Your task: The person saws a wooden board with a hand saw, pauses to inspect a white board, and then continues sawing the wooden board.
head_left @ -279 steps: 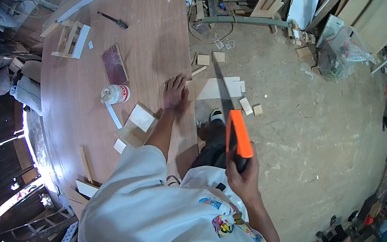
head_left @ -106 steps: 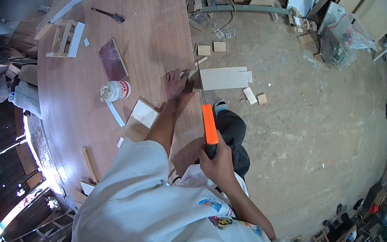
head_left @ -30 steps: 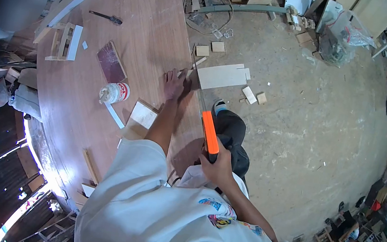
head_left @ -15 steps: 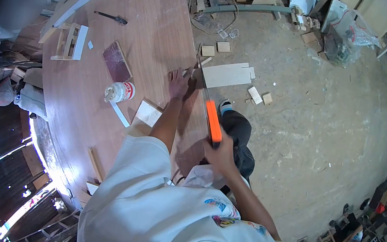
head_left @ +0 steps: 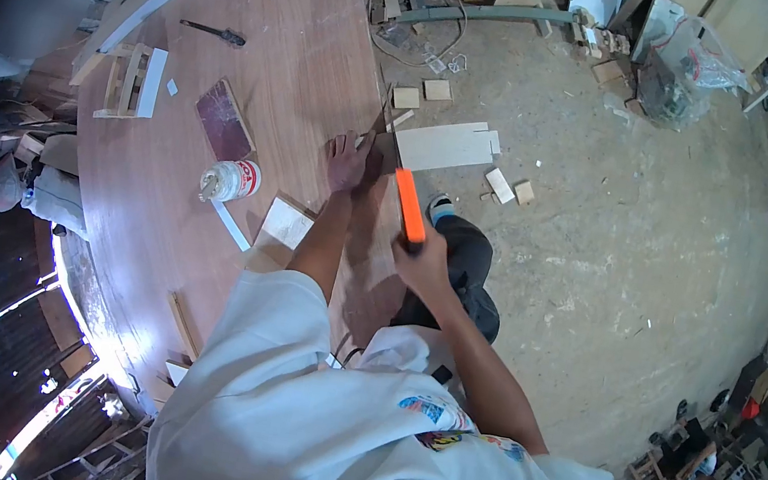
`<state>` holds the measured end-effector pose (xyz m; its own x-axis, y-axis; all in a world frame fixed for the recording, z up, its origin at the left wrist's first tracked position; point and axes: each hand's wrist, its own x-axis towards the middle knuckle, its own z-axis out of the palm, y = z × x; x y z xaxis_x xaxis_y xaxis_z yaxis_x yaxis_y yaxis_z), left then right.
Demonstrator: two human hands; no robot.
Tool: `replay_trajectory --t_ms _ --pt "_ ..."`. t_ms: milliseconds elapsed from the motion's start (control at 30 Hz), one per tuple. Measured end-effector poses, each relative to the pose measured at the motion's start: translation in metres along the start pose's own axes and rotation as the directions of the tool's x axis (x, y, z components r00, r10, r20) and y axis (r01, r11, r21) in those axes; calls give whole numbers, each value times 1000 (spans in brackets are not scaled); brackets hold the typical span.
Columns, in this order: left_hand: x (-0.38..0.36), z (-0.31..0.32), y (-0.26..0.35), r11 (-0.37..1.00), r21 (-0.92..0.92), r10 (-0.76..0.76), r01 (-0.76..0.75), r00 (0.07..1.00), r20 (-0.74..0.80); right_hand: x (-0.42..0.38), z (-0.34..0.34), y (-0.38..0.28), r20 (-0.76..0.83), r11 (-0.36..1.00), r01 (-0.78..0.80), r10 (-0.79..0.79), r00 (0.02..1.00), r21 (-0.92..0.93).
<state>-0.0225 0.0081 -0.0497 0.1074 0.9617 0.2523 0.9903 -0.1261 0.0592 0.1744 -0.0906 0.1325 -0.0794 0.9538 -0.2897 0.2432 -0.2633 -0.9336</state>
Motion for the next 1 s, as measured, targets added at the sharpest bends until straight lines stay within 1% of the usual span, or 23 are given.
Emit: replay_trajectory --t_ms 67,100,133,167,233,267,300,333,367,400,433,467,533,567,600,633,700,767,833,867,900,933,1000 --pt "4 6 -5 992 123 23 -17 998 -51 29 11 -6 -3 1000 -17 17 1000 -1" --pt "6 0 -3 992 122 33 -27 998 -45 26 10 -18 -17 1000 -8 8 1000 -28" --pt "7 -8 2 997 72 12 -9 999 -43 20 6 -32 -25 998 -4 2 1000 -62" --pt "10 -16 7 1000 20 -15 16 999 -47 -1 -3 -45 -46 997 69 -70 996 -36" --pt "12 -18 9 999 -31 -29 28 999 -32 -51 -26 -71 -7 1000 2 -2 1000 8" --pt "10 -18 8 997 -73 -38 37 999 -14 -67 -33 -68 -5 1000 -1 1 1000 6" --pt "10 -16 6 997 -72 -37 36 999 -13 -78 -38 -68 33 998 -56 55 998 36" --pt "11 -13 6 999 -18 -42 41 999 -35 -85 -39 -67 69 991 -114 110 992 64" --pt "9 -11 6 998 34 -48 50 997 -57 -85 -33 -63 68 991 -120 115 991 64" --pt "13 -9 5 998 36 -52 54 997 -57 -79 -20 -64 111 998 -62 60 992 17" --pt "19 -5 2 993 99 -70 71 997 -16 -76 -8 -64 154 1000 -1 5 988 -28" --pt "24 -2 0 984 158 -92 87 996 22 -77 1 -62 155 1000 4 1 988 -31" --pt "33 -2 -3 978 195 -71 78 997 -43 -72 11 -68 58 989 23 -14 998 -147" --pt "33 -1 -5 992 110 -66 69 997 -27 -73 -5 -67 117 996 -77 71 991 42" --pt "25 -7 -2 998 23 -64 64 998 4 -74 -27 -70 122 995 -92 87 989 38" --pt "22 -14 2 997 21 -69 69 997 15 -70 -47 -73 129 992 -123 117 985 39" --pt "26 -29 8 996 -86 -6 8 1000 23 -60 -61 -87 138 988 -151 144 980 41" --pt "23 -17 1 998 -63 6 -4 999 38 -50 -64 -106 187 924 -293 252 950 247" --pt "21 -13 -2 999 -42 16 -14 998 60 -38 -62 -120 193 917 -319 278 941 238" --pt "21 -14 -1 997 -71 7 -5 1000 28 -31 -61 -123 192 911 -343 303 934 230" --pt "22 -17 3 995 -101 -1 0 1000 -5 -22 -62 -123 163 944 -273 244 956 187" --pt "25 -27 8 995 -101 0 0 1000 -3 -10 -66 -134 162 943 -275 246 956 189" --pt "29 -48 15 982 -189 -13 7 999 -30 16 -78 -170 294 857 -403 314 903 322"
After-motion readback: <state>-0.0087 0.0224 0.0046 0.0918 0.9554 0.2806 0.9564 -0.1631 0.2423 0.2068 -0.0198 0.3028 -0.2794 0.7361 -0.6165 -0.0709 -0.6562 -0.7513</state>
